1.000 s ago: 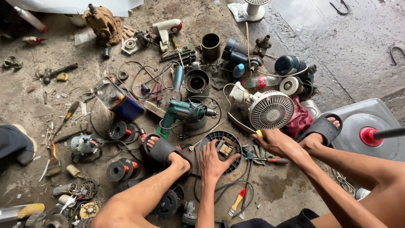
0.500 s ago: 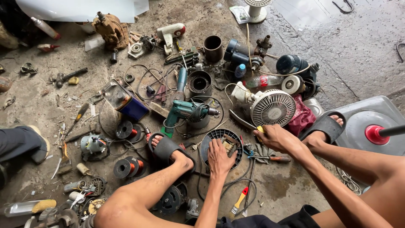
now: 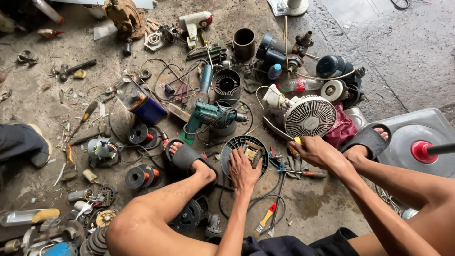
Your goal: Disassembling a transformer core from a motor assembly using a screwdriver
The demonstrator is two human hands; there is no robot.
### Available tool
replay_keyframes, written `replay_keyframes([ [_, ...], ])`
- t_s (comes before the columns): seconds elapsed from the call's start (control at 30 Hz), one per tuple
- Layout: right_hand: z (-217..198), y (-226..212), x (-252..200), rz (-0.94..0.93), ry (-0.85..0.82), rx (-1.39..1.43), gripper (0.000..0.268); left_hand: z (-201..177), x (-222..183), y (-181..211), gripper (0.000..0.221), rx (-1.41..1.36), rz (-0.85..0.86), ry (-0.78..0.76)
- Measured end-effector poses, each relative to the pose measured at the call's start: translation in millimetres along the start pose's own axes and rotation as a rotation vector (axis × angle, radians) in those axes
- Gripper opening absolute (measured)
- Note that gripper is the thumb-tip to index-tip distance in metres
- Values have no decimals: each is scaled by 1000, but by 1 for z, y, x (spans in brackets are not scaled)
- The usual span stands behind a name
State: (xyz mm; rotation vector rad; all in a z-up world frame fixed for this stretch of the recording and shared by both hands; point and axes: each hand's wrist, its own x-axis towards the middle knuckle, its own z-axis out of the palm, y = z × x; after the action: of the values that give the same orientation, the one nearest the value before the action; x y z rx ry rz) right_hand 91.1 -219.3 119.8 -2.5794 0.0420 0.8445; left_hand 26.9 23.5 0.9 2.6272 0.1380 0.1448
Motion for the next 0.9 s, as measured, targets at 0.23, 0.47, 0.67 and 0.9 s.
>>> replay_keyframes([
  [0.23,4,-3,12,-32,-27,12,51,9,0,2,73,65,-5,52],
  [0.47,1,-14,-13,-168,113,10,36,5,-12,4,73,1,62,167],
  [0.67,8,-25,-27,-192,161,-7,41,1,-8,8,70,-72,92,296],
  [0.9,53,-64,-27,9,58,-52,40,5,-13,9,71,-140,89,364],
])
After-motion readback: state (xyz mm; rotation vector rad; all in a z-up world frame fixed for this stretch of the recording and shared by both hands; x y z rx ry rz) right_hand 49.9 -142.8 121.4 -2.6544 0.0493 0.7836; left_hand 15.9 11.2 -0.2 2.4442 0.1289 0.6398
